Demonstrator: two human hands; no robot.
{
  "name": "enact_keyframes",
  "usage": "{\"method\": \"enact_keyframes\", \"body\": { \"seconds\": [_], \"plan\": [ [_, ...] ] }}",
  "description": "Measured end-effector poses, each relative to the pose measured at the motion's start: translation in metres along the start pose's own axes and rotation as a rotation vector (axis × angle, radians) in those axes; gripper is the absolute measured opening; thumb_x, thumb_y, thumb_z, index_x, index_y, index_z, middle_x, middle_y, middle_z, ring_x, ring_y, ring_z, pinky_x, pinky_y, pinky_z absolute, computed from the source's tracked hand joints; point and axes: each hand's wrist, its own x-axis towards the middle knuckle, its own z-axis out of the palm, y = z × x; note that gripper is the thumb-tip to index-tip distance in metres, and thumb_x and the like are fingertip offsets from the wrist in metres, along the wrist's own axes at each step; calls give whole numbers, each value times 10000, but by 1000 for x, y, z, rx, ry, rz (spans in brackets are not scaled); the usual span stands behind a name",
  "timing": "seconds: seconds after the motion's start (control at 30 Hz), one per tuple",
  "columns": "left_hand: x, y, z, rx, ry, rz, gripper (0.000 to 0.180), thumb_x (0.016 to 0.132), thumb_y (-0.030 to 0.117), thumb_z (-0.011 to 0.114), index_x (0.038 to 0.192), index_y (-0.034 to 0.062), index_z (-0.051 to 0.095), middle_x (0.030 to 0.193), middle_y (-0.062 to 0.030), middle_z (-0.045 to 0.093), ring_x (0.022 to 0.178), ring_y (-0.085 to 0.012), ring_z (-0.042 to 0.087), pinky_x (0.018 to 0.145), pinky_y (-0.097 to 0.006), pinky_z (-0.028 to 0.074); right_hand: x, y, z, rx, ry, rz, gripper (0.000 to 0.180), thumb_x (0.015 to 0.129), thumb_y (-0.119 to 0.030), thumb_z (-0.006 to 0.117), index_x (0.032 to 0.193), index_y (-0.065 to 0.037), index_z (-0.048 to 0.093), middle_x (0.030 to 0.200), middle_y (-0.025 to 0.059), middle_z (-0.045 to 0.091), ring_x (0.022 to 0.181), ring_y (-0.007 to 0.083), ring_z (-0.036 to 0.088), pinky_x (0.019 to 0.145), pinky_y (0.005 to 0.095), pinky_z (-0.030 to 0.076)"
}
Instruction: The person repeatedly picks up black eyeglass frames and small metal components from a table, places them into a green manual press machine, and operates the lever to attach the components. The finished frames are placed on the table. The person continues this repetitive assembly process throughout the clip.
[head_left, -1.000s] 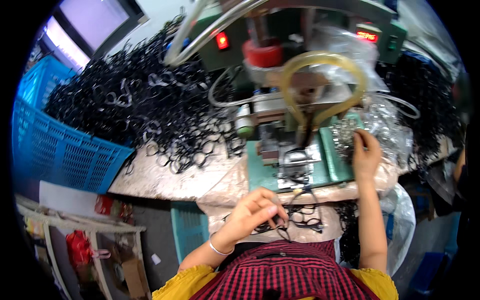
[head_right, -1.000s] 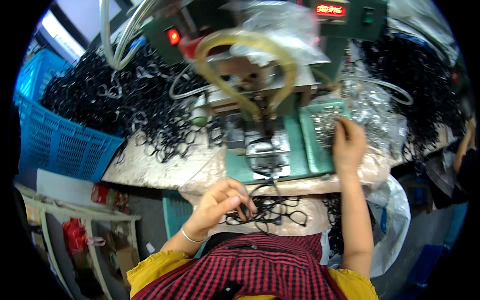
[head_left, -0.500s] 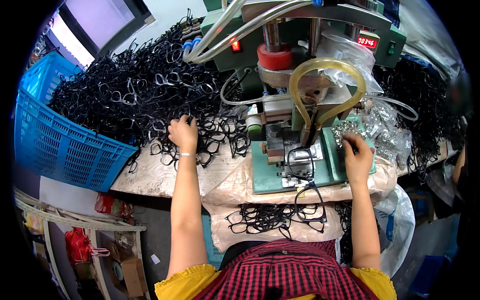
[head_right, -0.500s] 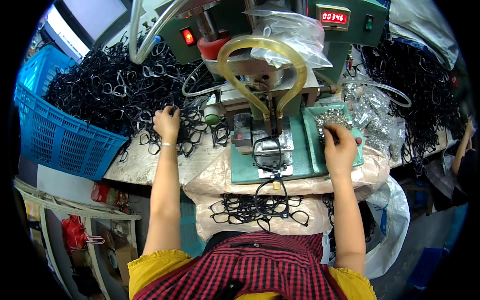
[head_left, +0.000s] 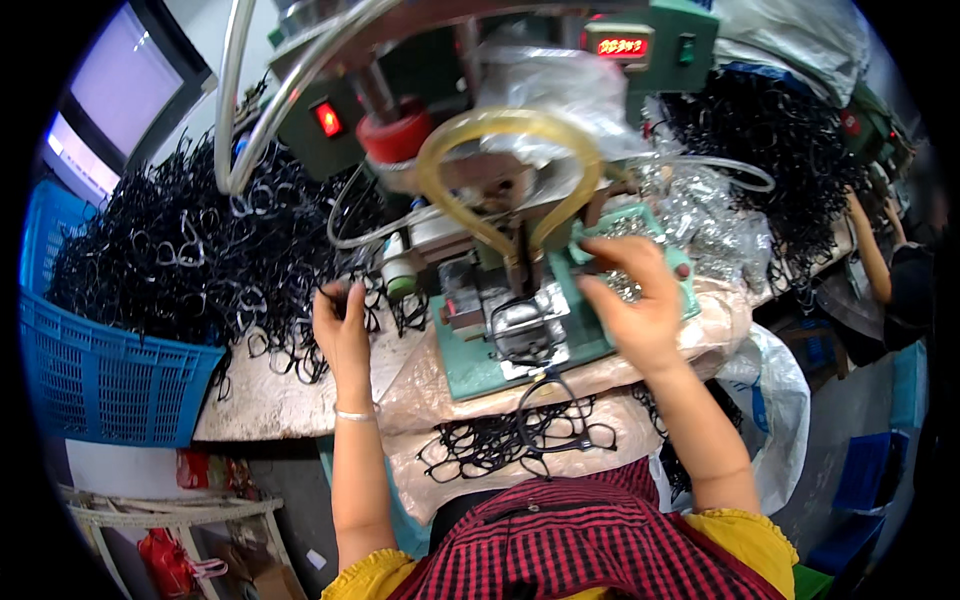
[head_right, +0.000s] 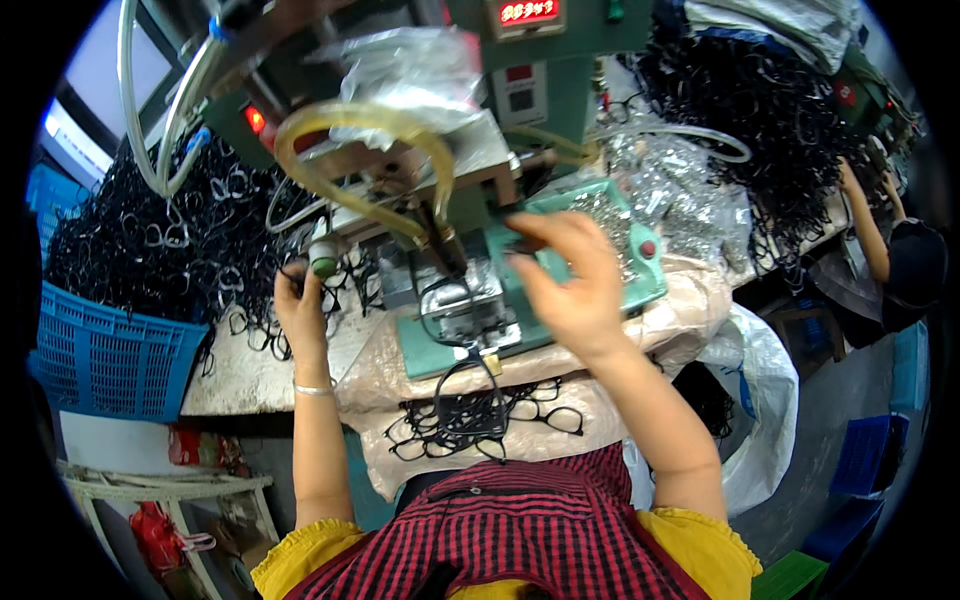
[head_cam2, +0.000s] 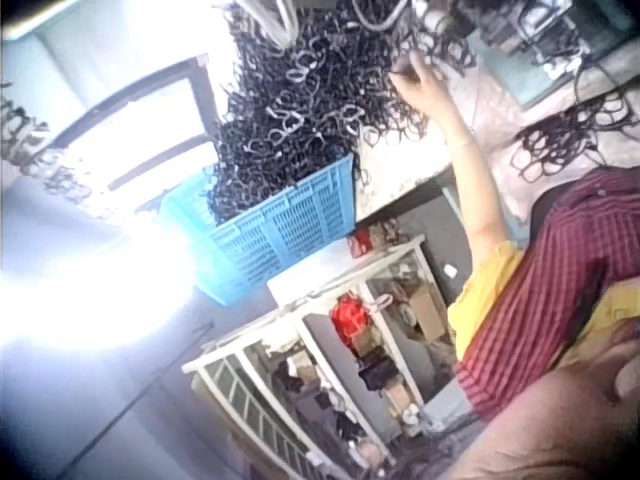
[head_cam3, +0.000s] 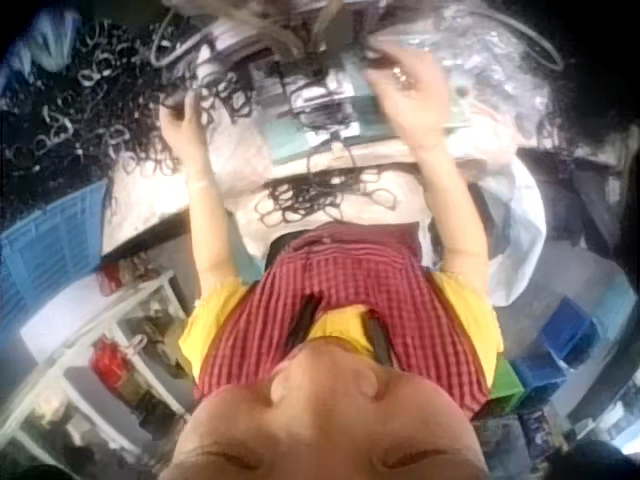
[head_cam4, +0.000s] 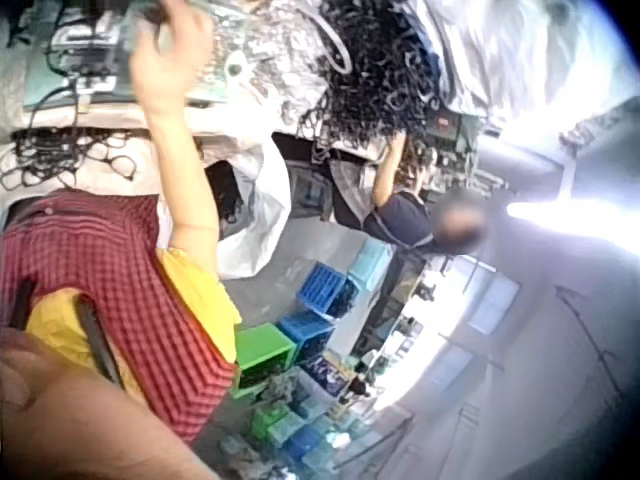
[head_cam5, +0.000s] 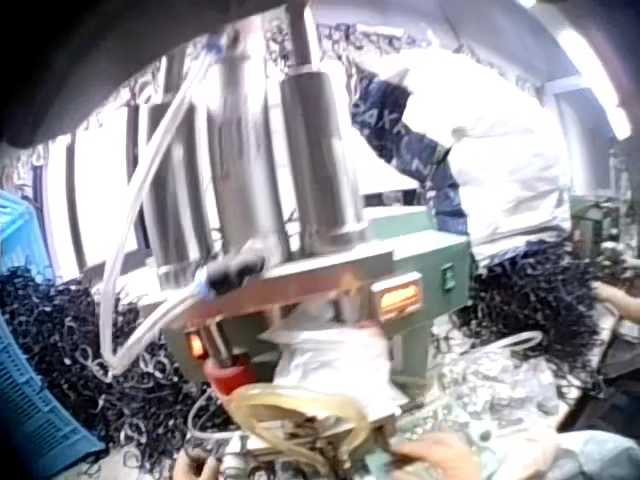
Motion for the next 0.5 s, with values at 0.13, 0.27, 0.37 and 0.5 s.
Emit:
{"method": "enact_keyframes", "body": {
  "seconds": [0.13, 0.27, 0.37, 0.5],
  "plan": [
    [-45, -10, 23, -424, -29, -163, 146, 1032, 168, 559, 1030, 24, 579, 875, -33, 630, 747, -126, 647, 644, -251, 514, -5, 16, 35, 342, 60, 146, 450, 801, 15, 731, 1216, 59, 561, 1112, 107, 636, 913, 146, 659, 846, 276, 515],
    [-61, 22, 20, -575, 31, -81, 133, 1025, 104, 549, 1110, 8, 583, 995, -114, 664, 824, -219, 694, 723, -327, 591, -11, 9, 37, 511, 34, 252, 503, 825, 18, 712, 1285, 55, 512, 982, 58, 672, 937, 95, 622, 879, 242, 482],
    [-51, 102, 14, -821, -117, 356, 148, 1031, 148, 536, 1150, 88, 601, 1102, -156, 656, 937, -274, 666, 732, -376, 574, -9, 10, 33, 558, 19, 364, 524, 827, 25, 708, 1308, 49, 500, 954, 45, 677, 923, 81, 615, 876, 234, 480],
    [-34, 158, 29, -640, -197, 605, 177, 1030, 163, 543, 1159, 46, 574, 1148, -172, 621, 985, -276, 660, 734, -400, 594, -8, -11, 41, 693, -28, 391, 565, 842, 18, 701, 1356, 45, 467, 932, 35, 682, 920, 77, 617, 881, 215, 465]
  ]
}}
